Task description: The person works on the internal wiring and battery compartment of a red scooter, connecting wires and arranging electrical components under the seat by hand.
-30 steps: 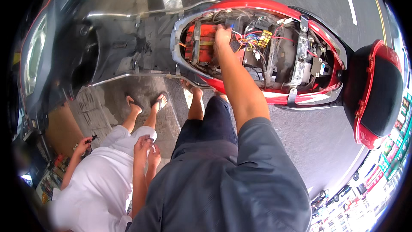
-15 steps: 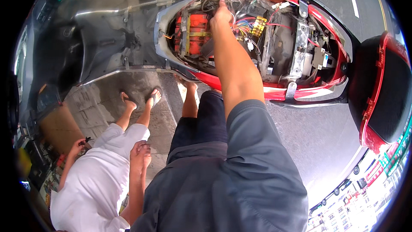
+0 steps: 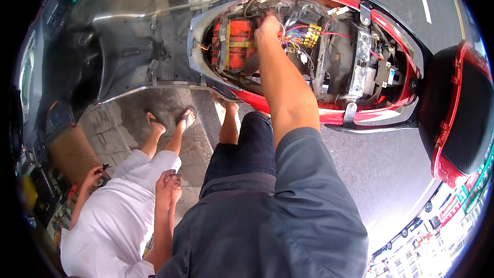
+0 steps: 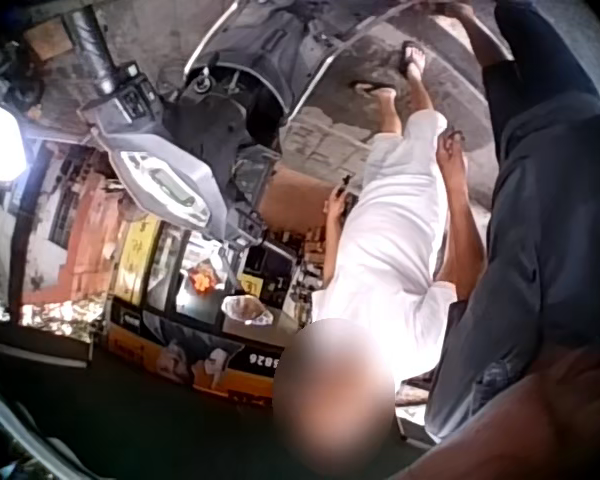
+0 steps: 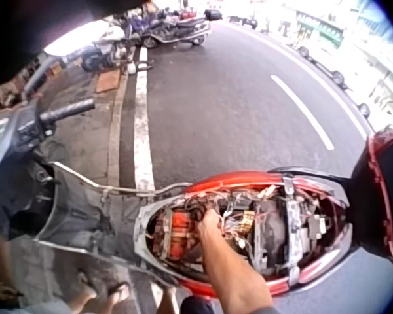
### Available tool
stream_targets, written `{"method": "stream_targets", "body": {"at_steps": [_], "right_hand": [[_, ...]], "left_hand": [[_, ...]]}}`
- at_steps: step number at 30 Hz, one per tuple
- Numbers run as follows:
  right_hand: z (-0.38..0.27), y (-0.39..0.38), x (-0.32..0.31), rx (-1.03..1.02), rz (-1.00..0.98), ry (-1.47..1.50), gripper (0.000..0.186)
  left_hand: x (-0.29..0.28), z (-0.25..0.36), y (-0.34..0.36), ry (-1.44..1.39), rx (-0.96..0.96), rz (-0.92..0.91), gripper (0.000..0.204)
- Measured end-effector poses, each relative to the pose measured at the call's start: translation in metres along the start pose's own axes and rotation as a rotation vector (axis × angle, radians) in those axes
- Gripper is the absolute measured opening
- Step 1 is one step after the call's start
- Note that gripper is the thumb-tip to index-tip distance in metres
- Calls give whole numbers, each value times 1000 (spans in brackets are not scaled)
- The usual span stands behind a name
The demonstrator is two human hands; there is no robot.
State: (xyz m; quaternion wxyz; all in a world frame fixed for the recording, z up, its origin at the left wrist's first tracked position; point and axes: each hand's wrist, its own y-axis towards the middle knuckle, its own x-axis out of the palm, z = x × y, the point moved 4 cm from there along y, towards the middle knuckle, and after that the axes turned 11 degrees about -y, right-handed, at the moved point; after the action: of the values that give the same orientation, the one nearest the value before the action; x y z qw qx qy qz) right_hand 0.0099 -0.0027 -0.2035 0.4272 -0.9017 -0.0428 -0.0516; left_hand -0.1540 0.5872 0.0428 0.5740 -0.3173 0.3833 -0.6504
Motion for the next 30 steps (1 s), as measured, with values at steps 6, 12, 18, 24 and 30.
{"method": "stream_targets", "body": {"at_steps": [6,12,18,24,30], "right_hand": [[2,-3,-1,15,-36,-20,17],[2,-6,4,2,-22,-36,14],[1,-10,10,129,-1,-37,5],[-4,-4,10,83,-29,-89,8],[4,-1,8,59,-72,-141,8]], "left_hand": [[-9,-4,2,12,-24,-7,21],[16,30,5,217,-43,-5,26],[18,58,2,311,8,20,28],[-3,27,4,285,70,-7,29],[4,6,2,107,12,-29,25]]}}
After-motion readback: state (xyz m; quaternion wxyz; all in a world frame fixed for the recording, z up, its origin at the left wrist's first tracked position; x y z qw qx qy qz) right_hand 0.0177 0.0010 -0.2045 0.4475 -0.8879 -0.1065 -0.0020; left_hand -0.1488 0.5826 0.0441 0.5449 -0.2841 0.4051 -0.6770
